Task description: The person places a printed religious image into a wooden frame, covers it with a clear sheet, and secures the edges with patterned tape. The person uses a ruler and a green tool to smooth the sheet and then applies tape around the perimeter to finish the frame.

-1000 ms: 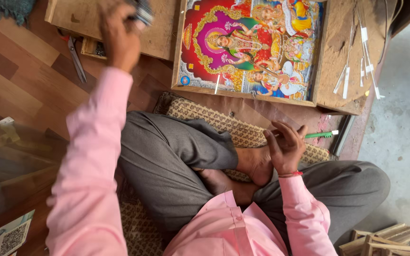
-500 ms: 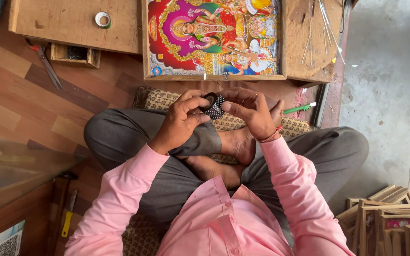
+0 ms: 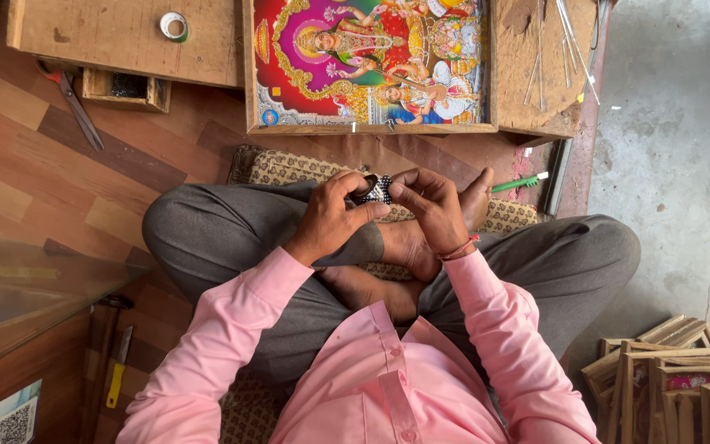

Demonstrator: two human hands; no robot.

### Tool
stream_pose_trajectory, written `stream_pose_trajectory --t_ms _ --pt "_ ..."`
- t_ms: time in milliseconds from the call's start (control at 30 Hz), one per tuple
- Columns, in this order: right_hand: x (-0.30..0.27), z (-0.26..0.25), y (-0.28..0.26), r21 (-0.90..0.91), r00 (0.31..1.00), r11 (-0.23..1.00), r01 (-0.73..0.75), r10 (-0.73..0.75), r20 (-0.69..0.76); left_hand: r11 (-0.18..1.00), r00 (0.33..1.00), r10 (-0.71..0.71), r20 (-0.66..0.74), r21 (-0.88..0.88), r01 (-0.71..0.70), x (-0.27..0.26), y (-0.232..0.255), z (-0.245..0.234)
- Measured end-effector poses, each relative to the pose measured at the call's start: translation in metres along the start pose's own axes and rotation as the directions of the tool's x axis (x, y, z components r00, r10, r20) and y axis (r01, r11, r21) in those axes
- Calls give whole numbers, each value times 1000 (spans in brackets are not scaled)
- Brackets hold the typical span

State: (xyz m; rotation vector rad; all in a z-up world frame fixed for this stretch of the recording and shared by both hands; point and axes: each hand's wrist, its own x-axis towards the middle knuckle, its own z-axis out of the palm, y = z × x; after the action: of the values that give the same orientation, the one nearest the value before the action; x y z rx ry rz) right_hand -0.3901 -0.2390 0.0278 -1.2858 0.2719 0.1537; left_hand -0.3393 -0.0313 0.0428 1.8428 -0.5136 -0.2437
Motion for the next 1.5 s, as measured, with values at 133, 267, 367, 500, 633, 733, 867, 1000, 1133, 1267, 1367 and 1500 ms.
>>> stream_pose_trajectory --t_ms 133,267,367,500,633,733,867,1000,1133,1267,1367,1500 --pt "3 2 10 29 994 998 52 -49 -97 998 998 33 53 55 -36 7 -6 8" --pt "14 -9 23 -68 942 989 133 -147 -302 975 993 63 103 206 -83 16 -18 -2" --pt "29 -44 31 -69 815 954 290 -284 -505 933 992 102 68 339 -119 17 -35 -43" --pt "44 -106 42 -85 659 913 398 -350 -665 866 997 48 67 494 -75 19 -65 -138" --pt "56 -128 59 -124 615 877 464 -420 -667 759 988 -145 -53 635 145 16 -89 -168" --pt "59 -127 66 -156 559 878 453 -416 -717 612 962 -239 -135 748 257 17 -99 -164" --pt "60 -121 53 -13 634 917 398 -285 -719 744 900 -363 -241 507 436 23 -98 -165" --pt "59 -115 42 29 637 926 376 -236 -734 911 892 -399 -213 20 412 28 -98 -162" --pt "63 -112 38 28 603 938 344 -198 -773 871 862 -482 -157 23 491 33 -97 -163" --pt "63 -114 38 48 604 938 343 -181 -776 869 860 -491 -141 -15 494 33 -96 -163" --pt "63 -114 38 72 607 930 361 -175 -775 868 859 -496 -126 -59 493 32 -96 -162" --pt "63 -112 36 72 604 926 370 -181 -776 878 870 -474 -133 1 478 32 -96 -163"
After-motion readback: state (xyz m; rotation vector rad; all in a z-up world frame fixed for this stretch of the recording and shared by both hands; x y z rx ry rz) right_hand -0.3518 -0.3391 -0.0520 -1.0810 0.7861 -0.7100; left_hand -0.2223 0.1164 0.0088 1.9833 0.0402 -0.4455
